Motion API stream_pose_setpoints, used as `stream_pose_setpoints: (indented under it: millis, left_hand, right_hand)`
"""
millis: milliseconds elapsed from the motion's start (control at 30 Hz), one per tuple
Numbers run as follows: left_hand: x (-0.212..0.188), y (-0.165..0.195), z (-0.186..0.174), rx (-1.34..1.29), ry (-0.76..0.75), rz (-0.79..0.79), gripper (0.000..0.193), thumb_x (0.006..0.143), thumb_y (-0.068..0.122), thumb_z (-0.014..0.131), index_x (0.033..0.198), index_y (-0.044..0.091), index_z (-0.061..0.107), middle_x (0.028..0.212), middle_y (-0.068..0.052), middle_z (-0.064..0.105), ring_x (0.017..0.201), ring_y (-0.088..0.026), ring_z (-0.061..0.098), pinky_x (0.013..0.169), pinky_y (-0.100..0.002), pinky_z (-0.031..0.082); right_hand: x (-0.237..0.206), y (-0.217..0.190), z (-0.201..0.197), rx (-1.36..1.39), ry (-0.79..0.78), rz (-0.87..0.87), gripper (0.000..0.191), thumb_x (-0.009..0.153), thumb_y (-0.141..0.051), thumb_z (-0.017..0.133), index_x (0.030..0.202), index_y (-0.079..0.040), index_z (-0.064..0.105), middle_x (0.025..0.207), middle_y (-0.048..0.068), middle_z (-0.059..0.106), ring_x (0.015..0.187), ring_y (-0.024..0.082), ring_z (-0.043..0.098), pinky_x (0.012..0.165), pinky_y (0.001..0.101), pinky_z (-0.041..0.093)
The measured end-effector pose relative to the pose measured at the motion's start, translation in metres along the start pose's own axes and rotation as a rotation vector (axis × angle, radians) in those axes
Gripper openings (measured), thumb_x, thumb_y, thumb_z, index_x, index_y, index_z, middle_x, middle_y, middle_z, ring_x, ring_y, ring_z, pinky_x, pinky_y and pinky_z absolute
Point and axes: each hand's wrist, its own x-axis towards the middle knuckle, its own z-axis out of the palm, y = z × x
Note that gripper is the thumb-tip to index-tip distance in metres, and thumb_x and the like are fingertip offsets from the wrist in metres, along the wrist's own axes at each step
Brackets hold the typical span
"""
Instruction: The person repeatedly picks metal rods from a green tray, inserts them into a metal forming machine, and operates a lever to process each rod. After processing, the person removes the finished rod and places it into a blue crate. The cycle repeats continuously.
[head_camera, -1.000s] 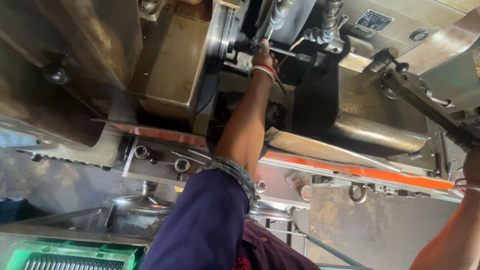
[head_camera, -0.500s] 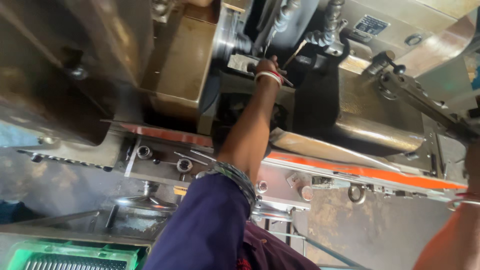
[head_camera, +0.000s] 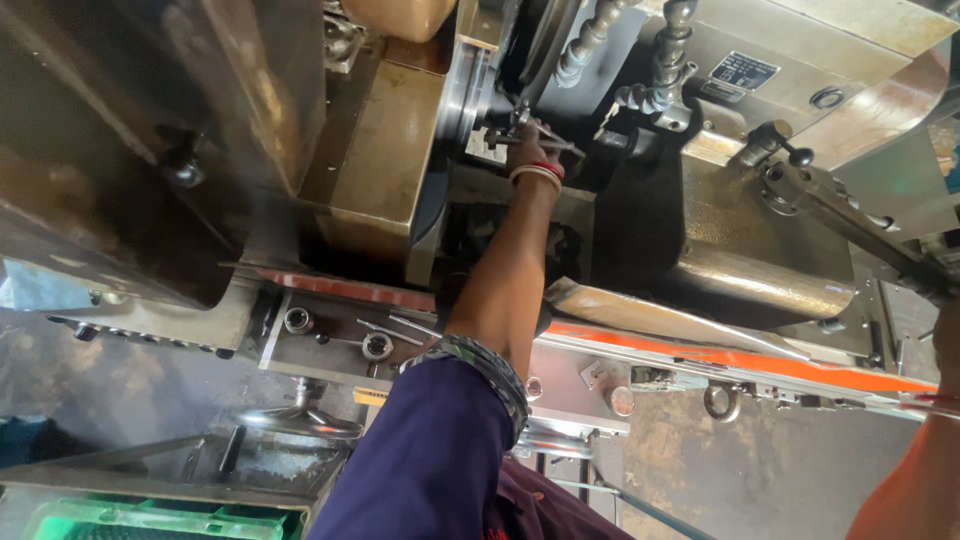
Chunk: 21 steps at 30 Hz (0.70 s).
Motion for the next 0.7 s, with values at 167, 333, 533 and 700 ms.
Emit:
stream_pose_setpoints:
  millis: [167, 333, 533, 700]
  left_hand:
    - [0.005, 0.0, 0.004, -0.177, -0.077, -0.117, 0.021, 0.101, 0.025, 0.061, 0.118, 0.012, 0.062, 0.105, -0.008, 0.067, 0.102, -0.026, 0.065, 0.085, -0.055, 0.057]
    - [0.007, -0.002, 0.001, -0.238, -0.164, -0.06, 0.018, 0.105, 0.025, 0.063, 0.116, 0.011, 0.06, 0.103, -0.007, 0.065, 0.099, -0.026, 0.064, 0.082, -0.057, 0.054]
    - [0.004, -0.004, -0.003, -0.23, -0.103, -0.162, 0.018, 0.102, 0.019, 0.064, 0.118, 0.01, 0.063, 0.107, -0.008, 0.068, 0.104, -0.026, 0.066, 0.091, -0.056, 0.056]
    - [0.014, -0.003, 0.003, -0.31, -0.13, -0.271, 0.024, 0.1, 0.027, 0.064, 0.115, 0.009, 0.063, 0.105, -0.008, 0.07, 0.102, -0.026, 0.067, 0.09, -0.058, 0.056]
  right_hand:
    - [0.003, 0.004, -0.003, 0.033, -0.04, -0.047, 0.027, 0.122, -0.017, 0.052, 0.101, -0.013, 0.067, 0.085, 0.001, 0.065, 0.07, 0.01, 0.056, 0.066, 0.024, 0.042]
    - [0.005, 0.004, -0.001, 0.27, -0.057, 0.017, 0.022, 0.116, -0.012, 0.052, 0.102, -0.009, 0.068, 0.086, 0.005, 0.067, 0.069, 0.013, 0.061, 0.066, 0.0269, 0.046]
    - [0.01, 0.006, -0.001, 0.691, 0.042, 0.189, 0.017, 0.109, -0.004, 0.049, 0.107, -0.003, 0.066, 0.093, 0.011, 0.07, 0.072, 0.018, 0.066, 0.069, 0.0296, 0.051]
    - [0.012, 0.008, -0.005, 0.951, -0.065, 0.404, 0.024, 0.111, -0.011, 0.046, 0.104, -0.001, 0.067, 0.084, 0.014, 0.069, 0.067, 0.024, 0.066, 0.063, 0.0354, 0.05]
